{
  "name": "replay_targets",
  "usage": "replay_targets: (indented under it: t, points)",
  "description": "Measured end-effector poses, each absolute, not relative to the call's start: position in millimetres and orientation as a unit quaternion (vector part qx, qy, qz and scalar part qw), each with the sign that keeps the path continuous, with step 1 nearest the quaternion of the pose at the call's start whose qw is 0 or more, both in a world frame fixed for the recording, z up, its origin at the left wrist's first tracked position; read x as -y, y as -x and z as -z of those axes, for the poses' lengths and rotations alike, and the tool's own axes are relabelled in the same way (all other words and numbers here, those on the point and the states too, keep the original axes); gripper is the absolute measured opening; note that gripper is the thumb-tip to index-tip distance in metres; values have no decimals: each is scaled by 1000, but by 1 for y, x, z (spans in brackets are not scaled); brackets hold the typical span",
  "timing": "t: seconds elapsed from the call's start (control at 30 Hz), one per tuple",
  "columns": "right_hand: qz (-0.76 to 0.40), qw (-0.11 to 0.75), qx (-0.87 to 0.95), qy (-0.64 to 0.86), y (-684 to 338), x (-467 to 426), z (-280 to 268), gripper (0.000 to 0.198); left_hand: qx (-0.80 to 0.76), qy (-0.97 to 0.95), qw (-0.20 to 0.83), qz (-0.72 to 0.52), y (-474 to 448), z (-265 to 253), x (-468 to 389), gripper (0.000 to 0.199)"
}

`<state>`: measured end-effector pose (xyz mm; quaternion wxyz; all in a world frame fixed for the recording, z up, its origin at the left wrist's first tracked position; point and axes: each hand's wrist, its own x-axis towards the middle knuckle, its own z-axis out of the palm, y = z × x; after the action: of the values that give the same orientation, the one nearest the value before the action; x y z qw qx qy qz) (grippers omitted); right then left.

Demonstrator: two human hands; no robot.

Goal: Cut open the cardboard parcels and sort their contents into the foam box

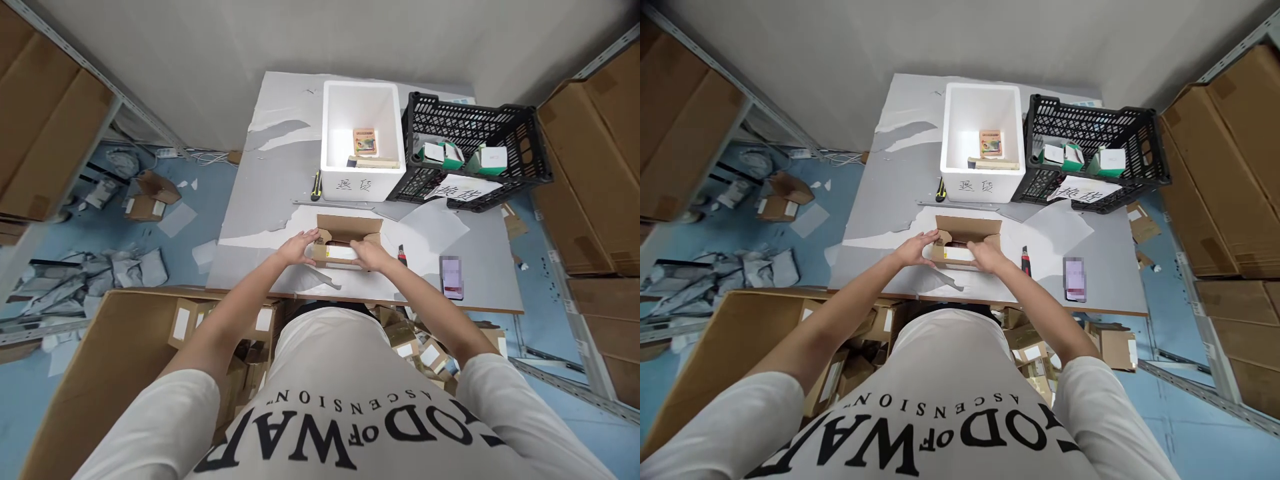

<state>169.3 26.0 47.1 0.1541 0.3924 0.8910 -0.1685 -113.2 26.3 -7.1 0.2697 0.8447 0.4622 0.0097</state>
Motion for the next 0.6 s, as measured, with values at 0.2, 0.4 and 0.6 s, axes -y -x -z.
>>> replay_targets:
  t: [0.2, 0.4, 0.6]
  points:
    - [79, 71, -913, -394, -180, 45, -14, 47, -472, -842, 262, -19, 109, 12, -19, 95]
    - [70, 18, -910, -409, -186, 82, 27, 60, -478, -841, 254, -11, 107, 12, -10, 91]
    - [167, -7, -893, -419, -188, 71, 5, 56, -482, -852, 202, 34, 107, -11, 0, 91]
